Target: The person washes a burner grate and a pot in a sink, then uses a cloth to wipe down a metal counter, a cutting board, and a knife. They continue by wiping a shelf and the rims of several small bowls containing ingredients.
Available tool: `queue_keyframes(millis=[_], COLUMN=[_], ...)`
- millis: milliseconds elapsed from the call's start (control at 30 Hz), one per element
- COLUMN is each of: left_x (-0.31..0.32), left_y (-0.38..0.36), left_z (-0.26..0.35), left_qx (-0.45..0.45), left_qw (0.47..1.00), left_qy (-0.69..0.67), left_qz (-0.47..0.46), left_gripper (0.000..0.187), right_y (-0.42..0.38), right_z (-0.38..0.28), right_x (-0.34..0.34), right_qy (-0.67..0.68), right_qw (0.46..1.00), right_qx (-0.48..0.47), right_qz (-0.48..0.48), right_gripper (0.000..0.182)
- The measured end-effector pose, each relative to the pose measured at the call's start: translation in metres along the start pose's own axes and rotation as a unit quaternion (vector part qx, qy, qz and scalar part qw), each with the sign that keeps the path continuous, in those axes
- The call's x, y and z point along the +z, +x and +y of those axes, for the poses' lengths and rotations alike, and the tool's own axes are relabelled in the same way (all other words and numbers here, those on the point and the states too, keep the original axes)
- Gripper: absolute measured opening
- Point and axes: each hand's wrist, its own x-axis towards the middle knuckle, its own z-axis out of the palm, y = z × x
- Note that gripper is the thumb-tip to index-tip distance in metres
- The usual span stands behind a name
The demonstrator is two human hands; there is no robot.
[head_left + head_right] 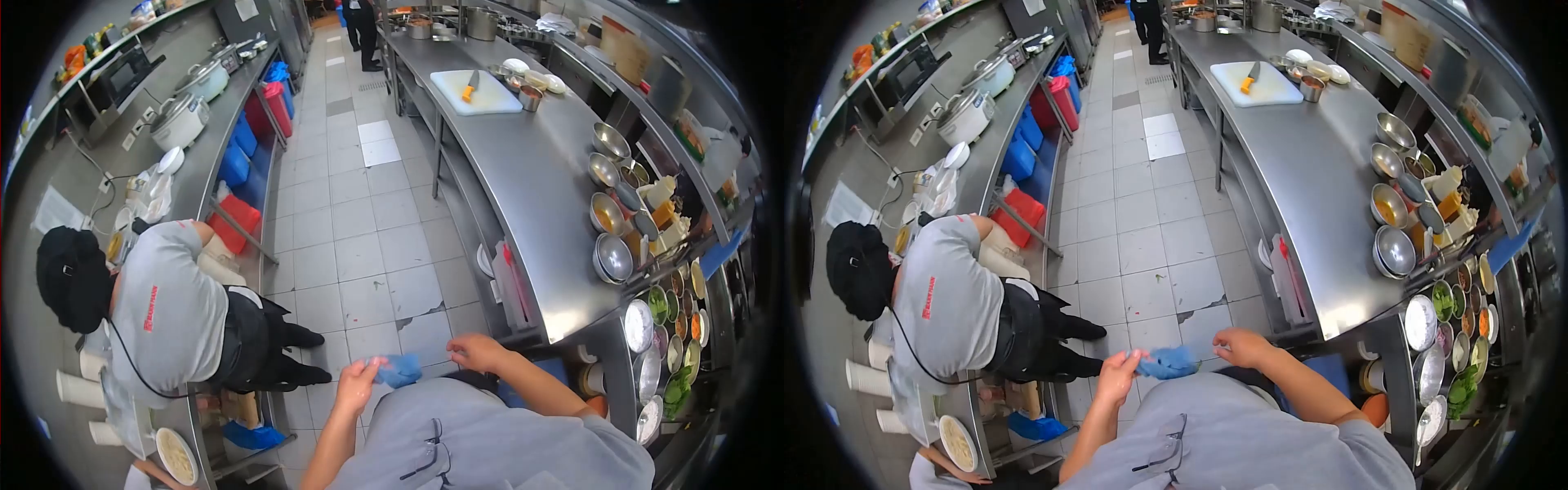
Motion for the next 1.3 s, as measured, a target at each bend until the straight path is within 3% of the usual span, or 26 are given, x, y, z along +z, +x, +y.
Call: queue_keyframes(millis=[33, 100, 167, 233, 300, 367, 400, 467, 500, 533, 567, 633, 700, 833, 900, 933, 967, 1033, 1067, 1100, 1167, 1233, 1300], left_x=[-0.003, -0.007, 0.010, 0.015, 0.023, 0.019, 0.012, 0.003, -0.003, -0.012, -0.019, -0.027, -0.038, -0.046, -0.046, -0.047, -0.051, -0.063, -0.068, -0.074, -0.097, -0.121, -0.142], left_y=[0.027, 0.082, 0.104, 0.146, 0.177, 0.210, 0.229, 0.272, 0.299, 0.325, 0.349, 0.390, 0.429, 0.495, 0.537, 0.561, 0.584, 0.632, 0.657, 0.680, 0.723, 0.772, 0.814], left_z=[0.011, 0.041, 0.118, 0.142, 0.188, 0.232, 0.248, 0.281, 0.296, 0.306, 0.314, 0.330, 0.345, 0.366, 0.375, 0.381, 0.388, 0.403, 0.413, 0.424, 0.451, 0.479, 0.518], left_qx=[-0.006, 0.014, -0.015, 0.042, 0.028, 0.020, 0.026, 0.107, 0.116, 0.152, 0.183, 0.174, 0.163, 0.182, 0.188, 0.177, 0.166, 0.163, 0.151, 0.146, 0.167, 0.190, 0.184], left_qw=[1.000, 0.988, 0.982, 0.980, 0.973, 0.944, 0.949, 0.892, 0.895, 0.913, 0.928, 0.936, 0.942, 0.932, 0.935, 0.930, 0.923, 0.914, 0.904, 0.901, 0.902, 0.891, 0.918], left_qy=[-0.004, 0.142, 0.153, 0.081, -0.048, -0.159, -0.166, -0.279, -0.282, -0.251, -0.217, -0.237, -0.256, -0.288, -0.283, -0.301, -0.317, -0.337, -0.352, -0.351, -0.329, -0.328, -0.281], left_qz=[-0.003, -0.063, -0.109, -0.176, -0.225, -0.289, -0.267, -0.340, -0.325, -0.283, -0.240, -0.192, -0.145, -0.122, -0.100, -0.119, -0.142, -0.160, -0.189, -0.210, -0.224, -0.249, -0.211], left_gripper=[0.032, 0.033, 0.034, 0.037, 0.036, 0.036, 0.036, 0.035, 0.035, 0.034, 0.034, 0.034, 0.034, 0.034, 0.034, 0.035, 0.035, 0.036, 0.036, 0.036, 0.037, 0.036, 0.036], right_y=[0.023, 0.067, 0.109, 0.151, 0.206, 0.262, 0.294, 0.349, 0.378, 0.393, 0.416, 0.462, 0.528, 0.608, 0.650, 0.672, 0.696, 0.741, 0.764, 0.796, 0.864, 0.901, 0.940], right_z=[-0.007, -0.020, -0.035, -0.042, -0.038, -0.026, 0.000, 0.057, 0.073, 0.048, 0.041, 0.046, 0.091, 0.040, 0.037, 0.037, 0.033, 0.021, 0.012, 0.026, 0.066, 0.038, 0.012], right_x=[-0.007, -0.022, -0.039, -0.053, -0.060, -0.063, -0.054, -0.056, -0.069, -0.115, -0.144, -0.187, -0.213, -0.280, -0.289, -0.291, -0.292, -0.288, -0.290, -0.285, -0.275, -0.324, -0.370], right_qy=[0.002, 0.006, 0.014, 0.013, 0.012, 0.117, 0.244, 0.163, 0.085, 0.042, 0.045, 0.089, 0.133, 0.195, 0.169, 0.180, 0.174, 0.101, 0.044, 0.040, -0.022, -0.045, -0.049], right_qw=[1.000, 1.000, 0.999, 0.995, 0.988, 0.992, 0.966, 0.985, 0.993, 0.987, 0.986, 0.995, 0.990, 0.981, 0.979, 0.976, 0.976, 0.963, 0.964, 0.969, 0.978, 0.992, 0.995], right_qx=[-0.006, -0.011, -0.046, -0.094, -0.153, -0.032, 0.037, -0.028, -0.084, -0.152, -0.161, 0.041, 0.030, 0.000, -0.117, -0.101, -0.105, -0.208, -0.252, -0.237, -0.187, -0.076, 0.039], right_qz=[-0.005, -0.012, -0.014, -0.017, -0.032, -0.043, -0.073, -0.055, -0.017, -0.004, -0.013, -0.014, -0.032, -0.003, -0.009, -0.076, -0.082, -0.135, -0.074, -0.059, -0.092, -0.089, -0.080], right_gripper=[0.024, 0.026, 0.029, 0.030, 0.032, 0.037, 0.039, 0.038, 0.037, 0.031, 0.031, 0.026, 0.031, 0.047, 0.062, 0.066, 0.066, 0.066, 0.060, 0.060, 0.043, 0.036, 0.030])
